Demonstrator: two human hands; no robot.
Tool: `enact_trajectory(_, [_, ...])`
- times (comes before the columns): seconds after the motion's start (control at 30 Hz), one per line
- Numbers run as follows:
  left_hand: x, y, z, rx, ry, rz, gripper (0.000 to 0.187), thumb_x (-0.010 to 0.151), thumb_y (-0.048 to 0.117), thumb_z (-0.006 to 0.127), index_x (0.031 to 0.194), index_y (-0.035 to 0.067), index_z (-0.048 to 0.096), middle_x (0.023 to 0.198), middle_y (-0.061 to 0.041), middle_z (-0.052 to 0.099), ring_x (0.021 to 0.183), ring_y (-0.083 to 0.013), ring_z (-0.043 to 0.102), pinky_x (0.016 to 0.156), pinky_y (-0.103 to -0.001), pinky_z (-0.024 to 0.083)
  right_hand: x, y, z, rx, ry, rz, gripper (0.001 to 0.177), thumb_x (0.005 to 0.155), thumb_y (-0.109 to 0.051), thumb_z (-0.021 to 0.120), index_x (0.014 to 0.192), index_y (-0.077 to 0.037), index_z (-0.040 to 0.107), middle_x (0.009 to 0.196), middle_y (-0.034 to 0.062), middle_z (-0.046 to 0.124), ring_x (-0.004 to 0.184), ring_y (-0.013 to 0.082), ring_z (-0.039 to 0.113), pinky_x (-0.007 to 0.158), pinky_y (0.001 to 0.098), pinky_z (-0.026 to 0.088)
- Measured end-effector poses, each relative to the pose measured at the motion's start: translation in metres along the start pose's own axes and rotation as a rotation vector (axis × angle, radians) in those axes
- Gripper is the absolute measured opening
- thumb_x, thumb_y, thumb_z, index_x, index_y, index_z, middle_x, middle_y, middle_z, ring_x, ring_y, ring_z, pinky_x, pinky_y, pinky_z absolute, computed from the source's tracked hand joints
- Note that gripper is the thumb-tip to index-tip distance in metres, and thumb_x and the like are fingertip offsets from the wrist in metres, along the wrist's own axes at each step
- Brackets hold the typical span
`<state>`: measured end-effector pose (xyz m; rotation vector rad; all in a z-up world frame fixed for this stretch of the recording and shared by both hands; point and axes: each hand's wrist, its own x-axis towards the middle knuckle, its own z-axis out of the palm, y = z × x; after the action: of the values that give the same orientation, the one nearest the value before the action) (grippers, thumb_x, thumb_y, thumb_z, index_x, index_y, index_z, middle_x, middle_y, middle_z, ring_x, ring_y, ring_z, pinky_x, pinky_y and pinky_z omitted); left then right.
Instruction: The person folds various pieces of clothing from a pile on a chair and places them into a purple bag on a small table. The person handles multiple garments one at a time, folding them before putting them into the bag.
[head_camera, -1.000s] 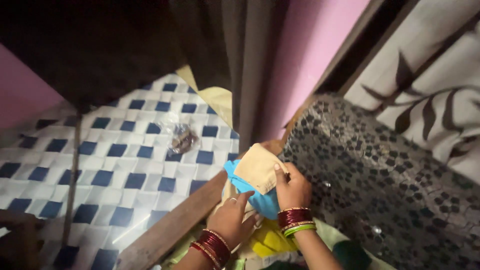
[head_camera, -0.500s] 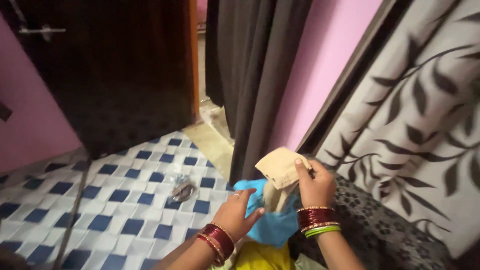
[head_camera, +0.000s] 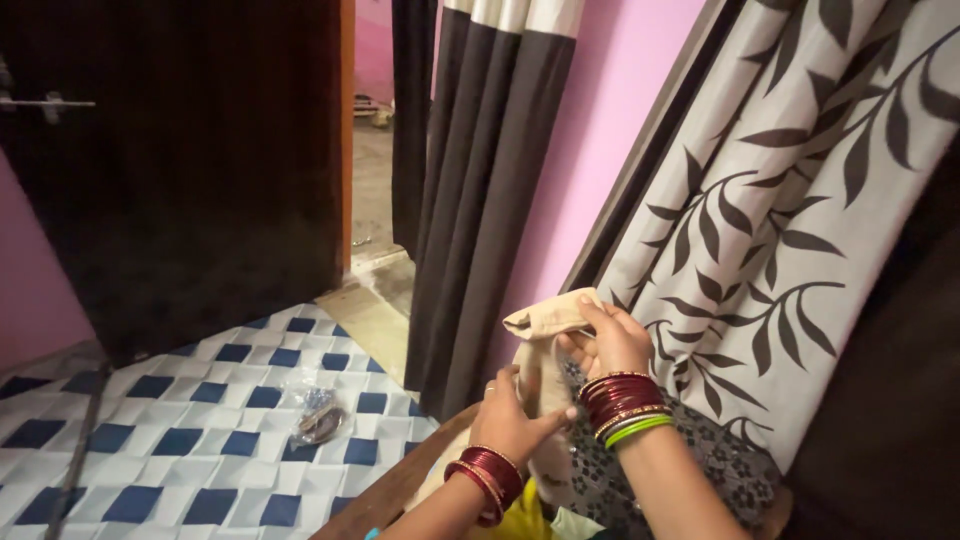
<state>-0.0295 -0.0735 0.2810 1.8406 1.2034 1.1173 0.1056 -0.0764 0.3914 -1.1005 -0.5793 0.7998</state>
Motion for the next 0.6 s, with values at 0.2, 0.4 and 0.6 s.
enact_trajectory(0.2, [0.011, -0.016, -0.028, -0.069, 0.114, -0.082, 0.029, 0.082, 0.032, 0.077, 0.092, 0.005, 0.080, 0.084, -0.016, 0.076, 0.083, -0.0346, 0.074, 0.074, -0.045, 0.057, -0.015, 0.033, 0.001, -0.408, -0.121, 0.016, 0.042, 0.091, -0.024, 0.072, 0.124, -0.003, 0.057, 0.109, 0.0128, 0.072, 0.097, 0.0233, 0.072, 0.082, 0.0401, 0.060])
enact_trajectory(0.4, [0.029, -0.043, -0.089, -0.287, 0.225, -0.194, 0.029, 0.082, 0.027, 0.077, 0.088, -0.001, 0.076, 0.074, -0.014, 0.077, 0.066, -0.0215, 0.076, 0.067, -0.037, 0.060, -0.080, 0.120, -0.018, -1.039, -0.324, -0.308, 0.069, 0.072, -0.023, 0.087, 0.134, -0.013, 0.057, 0.116, 0.0092, 0.073, 0.102, 0.0188, 0.071, 0.085, 0.0309, 0.052])
enact_trajectory(0.6, [0.030, -0.078, -0.181, -0.873, 0.111, -0.426, 0.040, 0.078, 0.023, 0.077, 0.101, -0.008, 0.068, 0.086, -0.018, 0.072, 0.075, -0.0284, 0.075, 0.071, -0.044, 0.066, -0.116, 0.118, 0.015, -0.997, -0.267, -0.140, 0.028, 0.075, -0.025, 0.082, 0.100, -0.012, 0.077, 0.077, 0.0105, 0.079, 0.068, 0.0203, 0.072, 0.066, 0.0363, 0.057])
